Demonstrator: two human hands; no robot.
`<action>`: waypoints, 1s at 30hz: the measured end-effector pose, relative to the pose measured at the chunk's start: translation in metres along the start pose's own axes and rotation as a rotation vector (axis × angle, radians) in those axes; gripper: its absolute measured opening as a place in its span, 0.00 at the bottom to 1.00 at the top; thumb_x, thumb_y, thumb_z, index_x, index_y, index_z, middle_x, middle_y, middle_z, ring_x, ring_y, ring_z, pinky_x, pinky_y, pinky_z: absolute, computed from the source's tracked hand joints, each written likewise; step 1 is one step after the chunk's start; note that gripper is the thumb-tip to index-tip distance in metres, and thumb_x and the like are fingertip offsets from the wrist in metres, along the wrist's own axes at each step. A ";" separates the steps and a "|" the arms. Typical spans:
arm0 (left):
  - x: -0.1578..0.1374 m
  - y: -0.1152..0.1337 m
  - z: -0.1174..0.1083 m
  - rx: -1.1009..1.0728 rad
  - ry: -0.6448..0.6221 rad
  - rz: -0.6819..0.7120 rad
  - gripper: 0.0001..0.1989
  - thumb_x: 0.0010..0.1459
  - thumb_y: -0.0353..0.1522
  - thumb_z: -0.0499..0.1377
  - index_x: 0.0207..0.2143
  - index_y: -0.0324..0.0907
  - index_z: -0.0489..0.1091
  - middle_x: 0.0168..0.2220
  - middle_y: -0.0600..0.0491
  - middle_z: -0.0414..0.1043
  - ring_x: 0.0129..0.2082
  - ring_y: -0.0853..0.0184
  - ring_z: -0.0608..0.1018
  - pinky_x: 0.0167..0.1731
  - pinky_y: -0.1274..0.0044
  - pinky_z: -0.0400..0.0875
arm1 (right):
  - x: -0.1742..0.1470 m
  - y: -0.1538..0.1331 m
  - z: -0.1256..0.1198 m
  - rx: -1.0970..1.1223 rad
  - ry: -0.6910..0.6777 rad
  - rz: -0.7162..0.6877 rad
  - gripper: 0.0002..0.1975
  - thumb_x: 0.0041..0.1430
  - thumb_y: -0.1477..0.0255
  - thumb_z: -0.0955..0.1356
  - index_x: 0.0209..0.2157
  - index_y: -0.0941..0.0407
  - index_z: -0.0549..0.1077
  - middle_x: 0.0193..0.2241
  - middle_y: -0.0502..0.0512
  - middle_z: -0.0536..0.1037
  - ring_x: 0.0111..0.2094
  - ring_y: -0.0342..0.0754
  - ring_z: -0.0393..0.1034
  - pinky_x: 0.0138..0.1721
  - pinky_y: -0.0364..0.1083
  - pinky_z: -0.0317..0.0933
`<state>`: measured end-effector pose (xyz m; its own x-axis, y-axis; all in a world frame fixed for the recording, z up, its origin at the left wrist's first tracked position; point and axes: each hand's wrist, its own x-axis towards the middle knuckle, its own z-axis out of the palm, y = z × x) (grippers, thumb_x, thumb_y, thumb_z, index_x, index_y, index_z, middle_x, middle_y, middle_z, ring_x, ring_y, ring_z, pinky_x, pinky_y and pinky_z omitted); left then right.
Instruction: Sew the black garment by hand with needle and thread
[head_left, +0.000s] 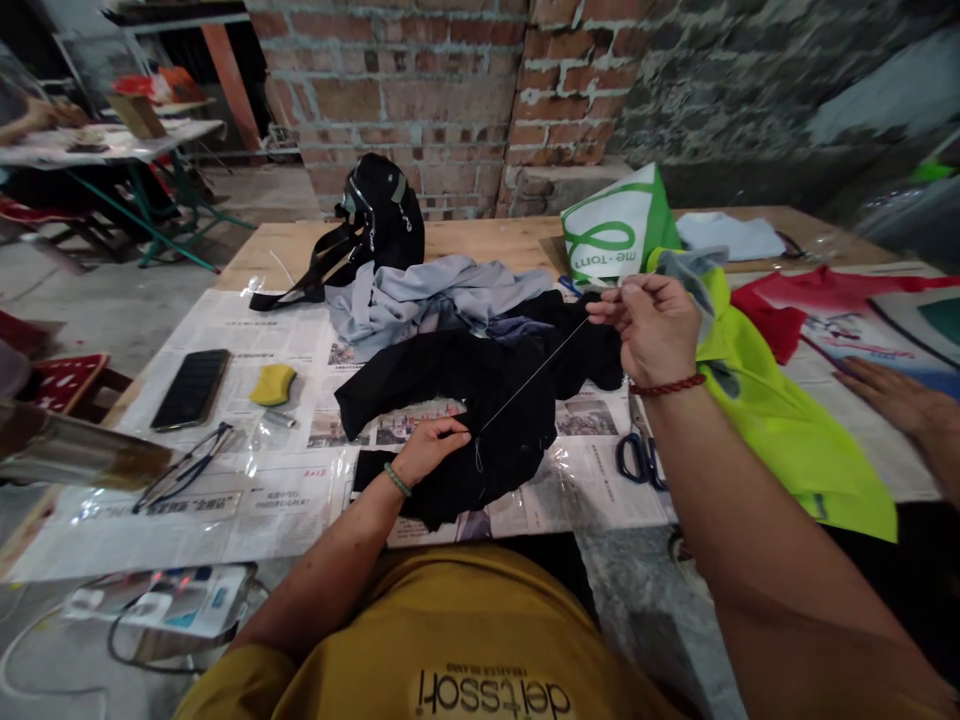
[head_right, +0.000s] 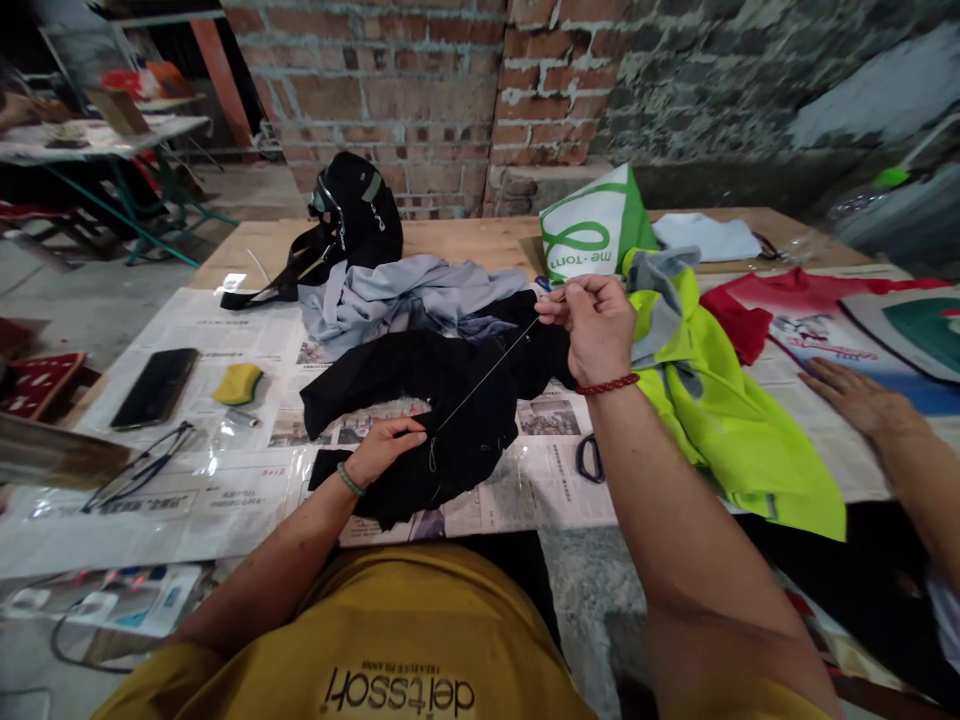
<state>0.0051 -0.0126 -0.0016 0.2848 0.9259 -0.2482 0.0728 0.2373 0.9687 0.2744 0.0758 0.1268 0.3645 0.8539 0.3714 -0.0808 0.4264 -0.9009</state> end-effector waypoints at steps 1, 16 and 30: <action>0.000 0.000 0.000 0.002 0.000 -0.004 0.12 0.44 0.38 0.62 0.28 0.38 0.72 0.20 0.58 0.67 0.18 0.75 0.66 0.19 0.83 0.60 | 0.005 0.001 -0.002 -0.006 0.016 -0.011 0.05 0.54 0.73 0.66 0.30 0.55 0.63 0.21 0.43 0.73 0.20 0.40 0.71 0.20 0.39 0.64; -0.002 0.005 0.000 0.011 0.004 0.001 0.11 0.43 0.37 0.62 0.27 0.38 0.72 0.20 0.58 0.67 0.19 0.75 0.66 0.21 0.82 0.59 | 0.055 -0.021 -0.024 -0.068 0.183 -0.138 0.09 0.55 0.83 0.61 0.28 0.54 0.62 0.19 0.45 0.73 0.18 0.41 0.71 0.18 0.39 0.59; -0.001 0.002 -0.001 -0.008 -0.021 -0.016 0.12 0.44 0.37 0.62 0.29 0.37 0.71 0.21 0.58 0.67 0.19 0.76 0.65 0.20 0.83 0.58 | 0.074 -0.035 -0.026 -0.114 0.198 -0.260 0.09 0.56 0.85 0.59 0.29 0.57 0.61 0.19 0.46 0.72 0.18 0.42 0.71 0.16 0.38 0.60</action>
<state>0.0039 -0.0128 0.0001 0.3037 0.9156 -0.2635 0.0703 0.2542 0.9646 0.3285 0.1158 0.1800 0.5332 0.6418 0.5512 0.1384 0.5766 -0.8052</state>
